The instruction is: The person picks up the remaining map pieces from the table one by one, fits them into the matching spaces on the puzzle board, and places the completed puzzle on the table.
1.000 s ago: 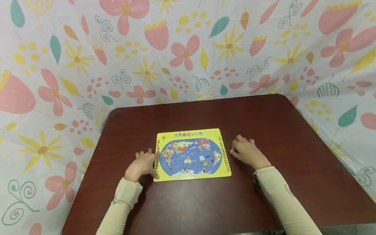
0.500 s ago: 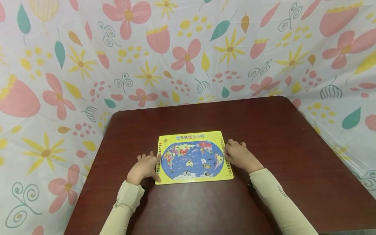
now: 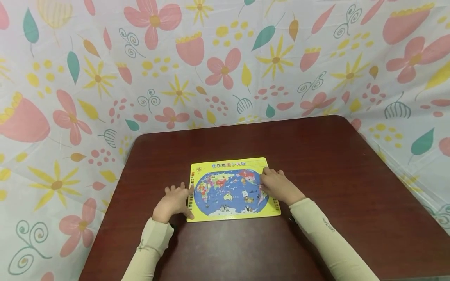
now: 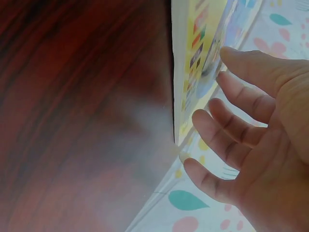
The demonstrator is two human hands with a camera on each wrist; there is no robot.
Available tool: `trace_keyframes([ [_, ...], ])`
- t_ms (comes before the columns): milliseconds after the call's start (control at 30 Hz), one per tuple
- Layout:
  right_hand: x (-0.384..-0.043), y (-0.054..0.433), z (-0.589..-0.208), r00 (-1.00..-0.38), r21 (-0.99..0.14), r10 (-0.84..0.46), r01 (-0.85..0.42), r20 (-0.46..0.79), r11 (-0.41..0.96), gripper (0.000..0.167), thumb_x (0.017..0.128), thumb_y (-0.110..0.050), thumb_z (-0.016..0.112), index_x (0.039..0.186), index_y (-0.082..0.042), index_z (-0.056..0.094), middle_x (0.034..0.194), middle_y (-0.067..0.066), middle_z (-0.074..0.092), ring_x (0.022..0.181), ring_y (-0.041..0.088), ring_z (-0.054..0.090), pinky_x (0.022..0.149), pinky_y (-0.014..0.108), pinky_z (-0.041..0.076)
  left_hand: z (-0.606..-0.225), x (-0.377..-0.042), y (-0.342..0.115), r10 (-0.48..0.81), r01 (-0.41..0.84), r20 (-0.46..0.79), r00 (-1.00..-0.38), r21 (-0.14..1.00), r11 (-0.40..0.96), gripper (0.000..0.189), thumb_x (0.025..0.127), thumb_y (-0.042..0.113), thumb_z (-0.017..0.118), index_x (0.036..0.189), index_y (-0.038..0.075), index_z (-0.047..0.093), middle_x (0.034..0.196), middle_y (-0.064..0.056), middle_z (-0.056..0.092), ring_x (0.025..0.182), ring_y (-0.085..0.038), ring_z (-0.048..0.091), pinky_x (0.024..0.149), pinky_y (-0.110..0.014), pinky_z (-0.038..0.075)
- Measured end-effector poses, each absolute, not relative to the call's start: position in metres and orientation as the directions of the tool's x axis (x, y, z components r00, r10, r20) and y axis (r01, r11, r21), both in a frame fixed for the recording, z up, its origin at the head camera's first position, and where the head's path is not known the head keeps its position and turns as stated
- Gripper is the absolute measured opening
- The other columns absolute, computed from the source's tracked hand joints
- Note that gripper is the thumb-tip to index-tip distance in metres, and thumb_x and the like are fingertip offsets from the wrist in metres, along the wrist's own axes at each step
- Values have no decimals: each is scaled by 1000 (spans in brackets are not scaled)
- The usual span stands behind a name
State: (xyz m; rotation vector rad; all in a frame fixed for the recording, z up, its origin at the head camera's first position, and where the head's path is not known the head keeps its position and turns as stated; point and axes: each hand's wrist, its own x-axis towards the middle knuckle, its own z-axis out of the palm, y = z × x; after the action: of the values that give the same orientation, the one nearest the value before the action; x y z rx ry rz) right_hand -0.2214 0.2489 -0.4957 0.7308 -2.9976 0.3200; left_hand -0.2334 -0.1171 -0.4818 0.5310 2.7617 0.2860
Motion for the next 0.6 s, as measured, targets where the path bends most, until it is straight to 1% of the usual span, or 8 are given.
trace_keyframes([
  [100,-222,247,-497,-882,-184,-463,-472,92,862,9,89,-11,79,90,-10,70,92,4,53,79,19,50,68,39,32,-483,-234,-117,390,327,-265,-882,251,911,103,61,34,99,148,5,52,150,-36,38,127,-61,39,105,-75,20],
  [300,-223,244,-496,-878,-168,-469,-479,99,861,7,89,-8,78,92,-9,72,90,4,55,77,19,49,66,39,34,-483,-235,-117,389,337,-278,-878,217,916,105,62,38,98,151,9,50,151,-35,38,126,-59,40,105,-74,22],
  [433,-224,243,-497,-883,-164,-461,-469,86,868,7,88,-8,79,92,-8,73,89,4,55,77,20,50,67,39,35,-483,-235,-118,386,335,-284,-877,214,918,106,62,39,98,152,9,49,151,-36,37,127,-59,39,105,-74,22],
  [600,-227,243,-497,-887,-163,-456,-462,76,872,9,87,-10,80,93,-9,74,88,3,56,78,20,50,68,41,37,-483,-235,-119,388,335,-275,-880,223,916,105,62,38,98,150,8,51,151,-36,38,125,-59,40,104,-74,23],
])
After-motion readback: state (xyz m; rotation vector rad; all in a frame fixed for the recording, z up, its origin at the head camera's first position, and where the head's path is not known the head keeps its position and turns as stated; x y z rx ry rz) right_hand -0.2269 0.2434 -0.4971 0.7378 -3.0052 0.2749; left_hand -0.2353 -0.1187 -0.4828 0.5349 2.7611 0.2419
